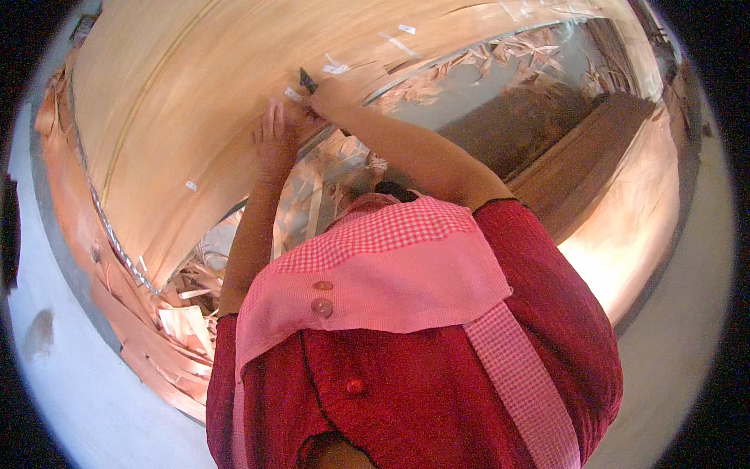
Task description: The person prepares wood veneer by taping seams between large sheets, trimming excess strips with a handheld blade, and stacking the completed sheets onto a pile.
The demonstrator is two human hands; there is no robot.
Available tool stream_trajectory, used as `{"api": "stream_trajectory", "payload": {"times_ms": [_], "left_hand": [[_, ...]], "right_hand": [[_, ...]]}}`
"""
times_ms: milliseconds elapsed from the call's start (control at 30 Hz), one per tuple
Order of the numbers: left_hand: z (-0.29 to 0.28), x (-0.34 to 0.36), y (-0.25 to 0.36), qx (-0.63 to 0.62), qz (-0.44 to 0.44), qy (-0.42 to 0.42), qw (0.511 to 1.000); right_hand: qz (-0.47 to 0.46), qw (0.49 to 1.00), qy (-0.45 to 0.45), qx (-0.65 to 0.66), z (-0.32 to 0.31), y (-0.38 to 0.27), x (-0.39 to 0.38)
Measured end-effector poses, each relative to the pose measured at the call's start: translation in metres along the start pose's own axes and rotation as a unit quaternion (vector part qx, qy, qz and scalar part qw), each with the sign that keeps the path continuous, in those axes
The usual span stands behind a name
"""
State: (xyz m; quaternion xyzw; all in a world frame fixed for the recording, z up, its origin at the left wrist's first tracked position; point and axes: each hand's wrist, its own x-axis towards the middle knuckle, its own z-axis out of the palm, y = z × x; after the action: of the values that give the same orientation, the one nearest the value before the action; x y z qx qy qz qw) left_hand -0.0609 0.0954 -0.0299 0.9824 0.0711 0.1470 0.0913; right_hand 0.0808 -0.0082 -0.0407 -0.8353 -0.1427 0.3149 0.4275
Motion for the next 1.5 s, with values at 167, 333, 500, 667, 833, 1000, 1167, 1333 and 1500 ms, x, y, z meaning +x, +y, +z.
{"api": "stream_trajectory", "payload": {"times_ms": [167,333,500,667,833,1000,1167,1333,1500], "left_hand": [[-0.016,0.024,0.015,0.072,0.028,-0.068,0.995],[-0.021,0.032,0.029,0.163,0.029,-0.107,0.98],[-0.004,0.038,0.015,-0.02,0.04,0.015,0.999],[-0.014,0.058,0.073,-0.077,0.048,-0.083,0.992],[0.013,0.06,0.054,-0.146,0.044,-0.07,0.986],[0.008,0.062,0.062,-0.072,0.083,-0.059,0.992],[0.003,0.065,0.061,-0.174,0.027,-0.066,0.982],[0.005,0.073,0.059,-0.3,-0.043,-0.068,0.951],[0.014,0.07,0.039,-0.524,-0.27,-0.024,0.808]], "right_hand": [[0.006,0.994,0.055,-0.096,-0.013,-0.044,-0.029],[-0.023,0.996,0.047,-0.071,-0.015,-0.03,-0.029],[0.004,0.997,0.067,0.037,-0.083,0.007,-0.065],[0.022,0.962,0.211,0.174,-0.109,0.049,-0.06],[0.002,0.962,0.263,0.072,-0.107,0.049,-0.047],[0.075,0.962,0.216,0.146,-0.104,0.066,-0.048],[0.033,0.962,0.246,0.113,-0.098,0.042,-0.059],[0.012,0.946,0.242,0.216,-0.088,0.069,-0.046],[0.018,0.938,0.194,0.287,-0.092,0.063,-0.048]]}}
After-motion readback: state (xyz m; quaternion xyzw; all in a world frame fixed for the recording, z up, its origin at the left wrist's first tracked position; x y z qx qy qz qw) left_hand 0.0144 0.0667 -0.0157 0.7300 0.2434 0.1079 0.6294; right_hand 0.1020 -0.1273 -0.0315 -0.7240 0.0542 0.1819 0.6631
